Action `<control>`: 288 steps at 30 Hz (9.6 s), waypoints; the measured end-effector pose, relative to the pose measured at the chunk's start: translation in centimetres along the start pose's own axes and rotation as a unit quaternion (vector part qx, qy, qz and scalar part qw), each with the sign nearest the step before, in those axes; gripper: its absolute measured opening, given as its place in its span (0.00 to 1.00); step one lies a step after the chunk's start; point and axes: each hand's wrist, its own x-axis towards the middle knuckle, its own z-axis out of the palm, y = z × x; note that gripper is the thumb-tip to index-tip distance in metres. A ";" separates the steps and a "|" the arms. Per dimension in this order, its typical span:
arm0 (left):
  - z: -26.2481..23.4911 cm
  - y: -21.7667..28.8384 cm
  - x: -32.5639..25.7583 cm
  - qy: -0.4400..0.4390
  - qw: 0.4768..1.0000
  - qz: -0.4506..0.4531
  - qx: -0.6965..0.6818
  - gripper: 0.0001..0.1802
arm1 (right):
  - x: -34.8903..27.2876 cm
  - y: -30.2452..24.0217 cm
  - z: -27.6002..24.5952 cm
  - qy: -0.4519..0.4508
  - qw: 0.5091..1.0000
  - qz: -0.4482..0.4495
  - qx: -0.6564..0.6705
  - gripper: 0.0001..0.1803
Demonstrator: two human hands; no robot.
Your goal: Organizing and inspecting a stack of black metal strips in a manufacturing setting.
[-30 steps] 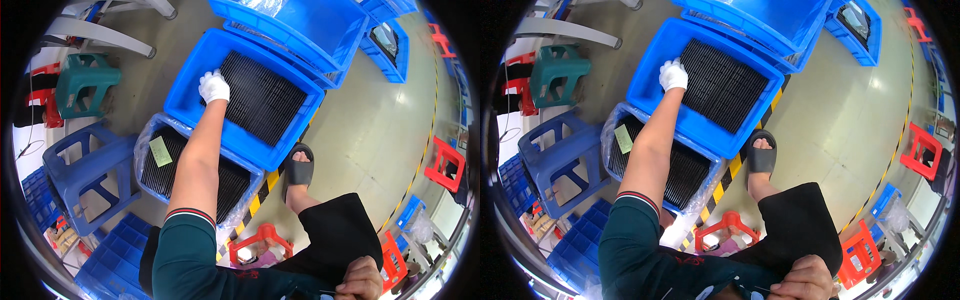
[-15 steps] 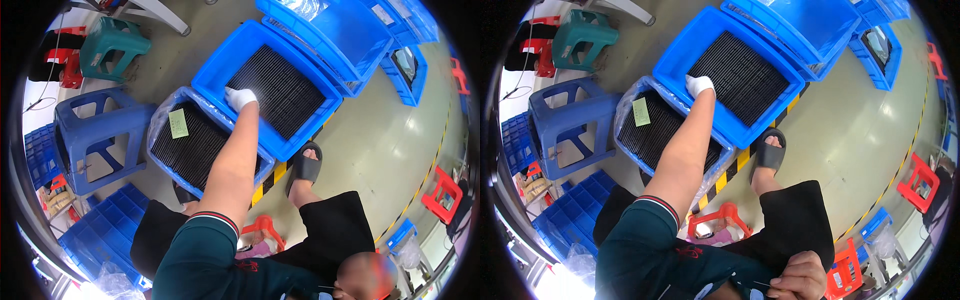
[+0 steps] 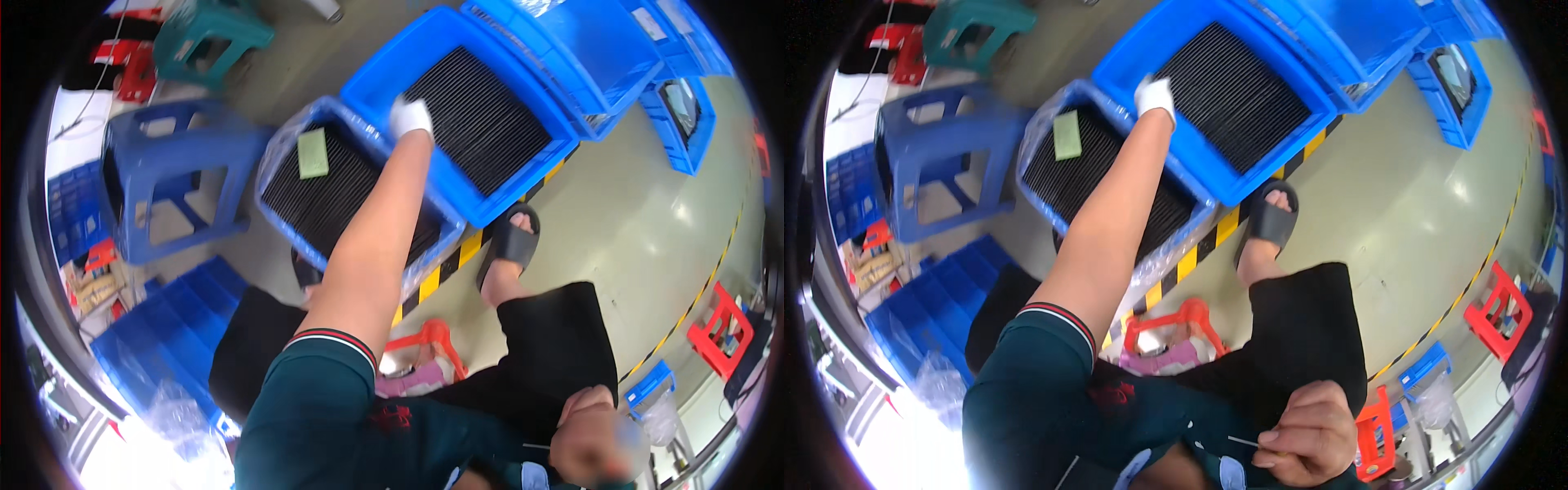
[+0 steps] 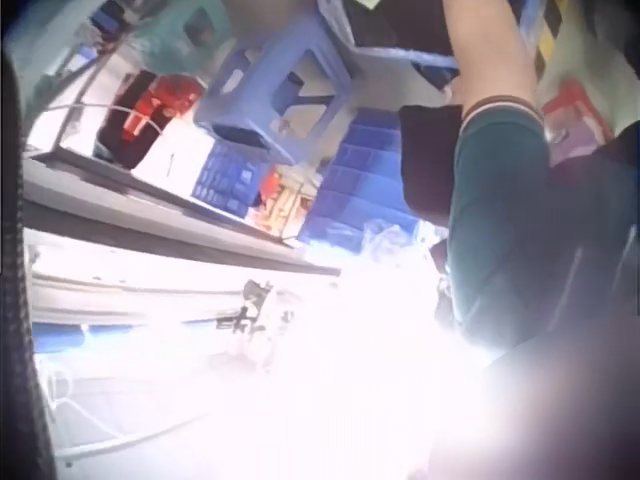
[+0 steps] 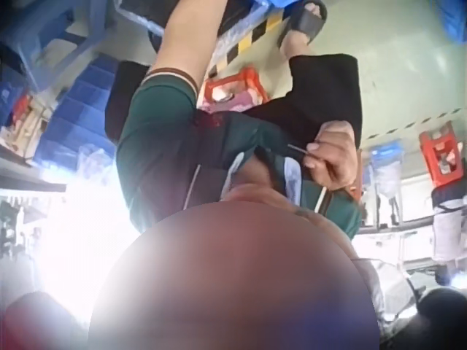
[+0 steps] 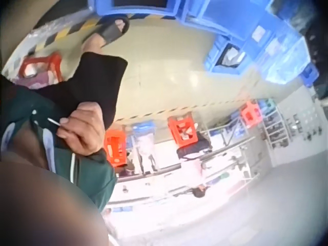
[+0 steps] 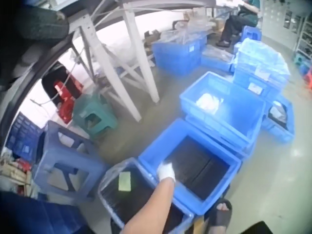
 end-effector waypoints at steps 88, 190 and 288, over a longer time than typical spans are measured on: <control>-23.7 -4.5 -10.4 -0.201 0.811 0.174 0.521 0.13 | 0.2 -2.6 7.0 0.010 0.982 -0.066 -0.178 0.12; -36.4 11.6 -36.6 -0.528 0.688 -0.143 -0.477 0.23 | 10.7 -4.3 19.3 -0.172 0.954 0.177 0.168 0.13; -37.3 10.8 -34.3 -0.287 0.829 -0.065 -0.476 0.11 | 8.0 -4.4 21.9 -0.035 0.851 -0.432 -0.296 0.08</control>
